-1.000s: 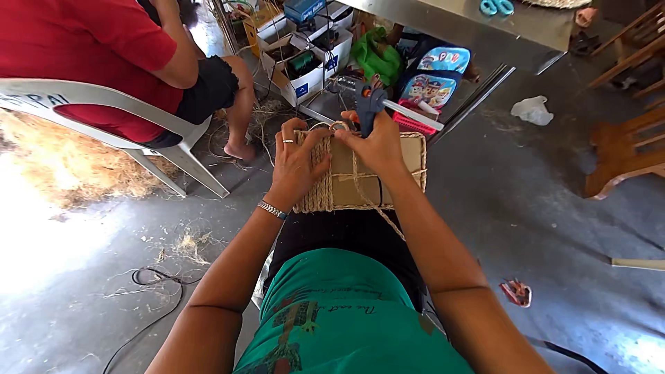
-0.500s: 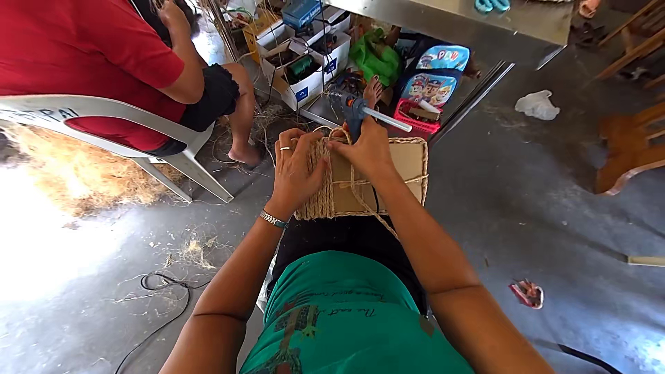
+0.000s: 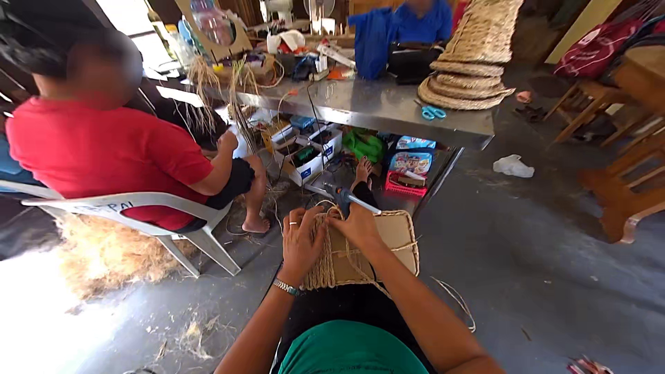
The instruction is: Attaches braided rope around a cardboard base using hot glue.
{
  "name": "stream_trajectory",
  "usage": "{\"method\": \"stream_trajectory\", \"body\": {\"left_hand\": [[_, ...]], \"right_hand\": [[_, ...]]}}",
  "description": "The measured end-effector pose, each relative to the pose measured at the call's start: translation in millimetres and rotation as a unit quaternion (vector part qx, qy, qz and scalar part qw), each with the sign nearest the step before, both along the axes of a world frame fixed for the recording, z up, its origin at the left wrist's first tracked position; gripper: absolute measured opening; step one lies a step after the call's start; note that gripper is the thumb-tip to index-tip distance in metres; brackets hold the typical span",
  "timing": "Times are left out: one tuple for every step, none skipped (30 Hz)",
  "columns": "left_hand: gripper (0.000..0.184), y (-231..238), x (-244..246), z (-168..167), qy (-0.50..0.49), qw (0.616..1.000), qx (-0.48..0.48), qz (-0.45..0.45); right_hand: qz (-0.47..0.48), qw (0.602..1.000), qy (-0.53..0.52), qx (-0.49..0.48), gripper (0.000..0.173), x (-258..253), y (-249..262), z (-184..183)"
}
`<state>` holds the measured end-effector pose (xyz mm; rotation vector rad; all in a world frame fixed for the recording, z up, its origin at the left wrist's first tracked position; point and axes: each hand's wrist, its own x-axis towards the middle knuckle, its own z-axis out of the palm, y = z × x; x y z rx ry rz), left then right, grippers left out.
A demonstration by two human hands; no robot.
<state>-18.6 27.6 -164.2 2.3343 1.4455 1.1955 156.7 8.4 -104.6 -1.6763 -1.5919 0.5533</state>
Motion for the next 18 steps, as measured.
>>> {"method": "stream_trajectory", "body": {"left_hand": [[0.036, -2, 1, 0, 0.002, 1.000, 0.011, -0.002], [0.033, -3, 2, -1, 0.002, 1.000, 0.021, -0.003], [0.032, -4, 2, -2, -0.002, 1.000, 0.030, -0.004], [0.031, -5, 3, -3, -0.006, 0.999, 0.039, -0.004], [0.031, -6, 4, -4, -0.006, 0.999, 0.044, -0.001], [0.030, -7, 5, -5, -0.002, 0.999, 0.049, 0.003], [0.031, -8, 5, -6, 0.005, 0.999, 0.052, 0.007], [0.031, -9, 5, -6, 0.014, 0.998, 0.054, 0.013], [0.032, -10, 5, -6, 0.021, 0.998, 0.057, 0.016], [0.032, -10, 5, -6, 0.025, 0.998, 0.060, 0.018], [0.032, -10, 4, -6, 0.027, 0.998, 0.060, 0.017], [0.032, -9, 4, -6, 0.027, 0.998, 0.059, 0.014], [0.033, -10, 2, -6, 0.028, 0.998, 0.056, 0.009], [0.034, -10, 1, -5, 0.029, 0.998, 0.053, 0.002], [0.037, -10, -1, -5, 0.031, 0.998, 0.048, -0.006], [0.041, -11, -3, -6, 0.036, 0.998, 0.042, -0.014], [0.047, -11, -4, -5, 0.044, 0.998, 0.036, -0.018], [0.051, -12, -5, -5, 0.050, 0.998, 0.032, -0.019]], "right_hand": [[-0.003, 1.000, -0.006, -0.001, 0.062, 1, -2, 0], [-0.006, 1.000, -0.009, -0.004, 0.062, 1, -5, 0], [-0.008, 1.000, -0.010, -0.006, 0.062, 1, -8, 0], [-0.010, 1.000, -0.009, -0.003, 0.063, 1, -10, -1], [-0.013, 1.000, -0.007, 0.002, 0.063, 1, -11, -2], [-0.013, 1.000, -0.005, 0.005, 0.064, 1, -13, -3], [-0.014, 1.000, -0.004, 0.008, 0.063, 0, -13, -3], [-0.014, 1.000, -0.006, 0.007, 0.063, 0, -14, -4], [-0.014, 1.000, -0.007, 0.007, 0.063, 0, -14, -4], [-0.013, 1.000, -0.007, 0.007, 0.063, -1, -14, -4], [-0.013, 1.000, -0.006, 0.007, 0.064, -1, -13, -5], [-0.014, 1.000, -0.005, 0.008, 0.064, -2, -13, -5], [-0.015, 1.000, -0.003, 0.005, 0.064, -2, -12, -4], [-0.014, 1.000, -0.003, 0.000, 0.064, -2, -12, -3], [-0.014, 1.000, -0.003, 0.000, 0.064, -2, -12, -3], [-0.014, 1.000, 0.000, 0.004, 0.063, -2, -12, -4], [-0.015, 1.000, 0.001, 0.006, 0.064, -2, -12, -4], [-0.015, 1.000, 0.001, 0.005, 0.064, -2, -12, -4]]}}
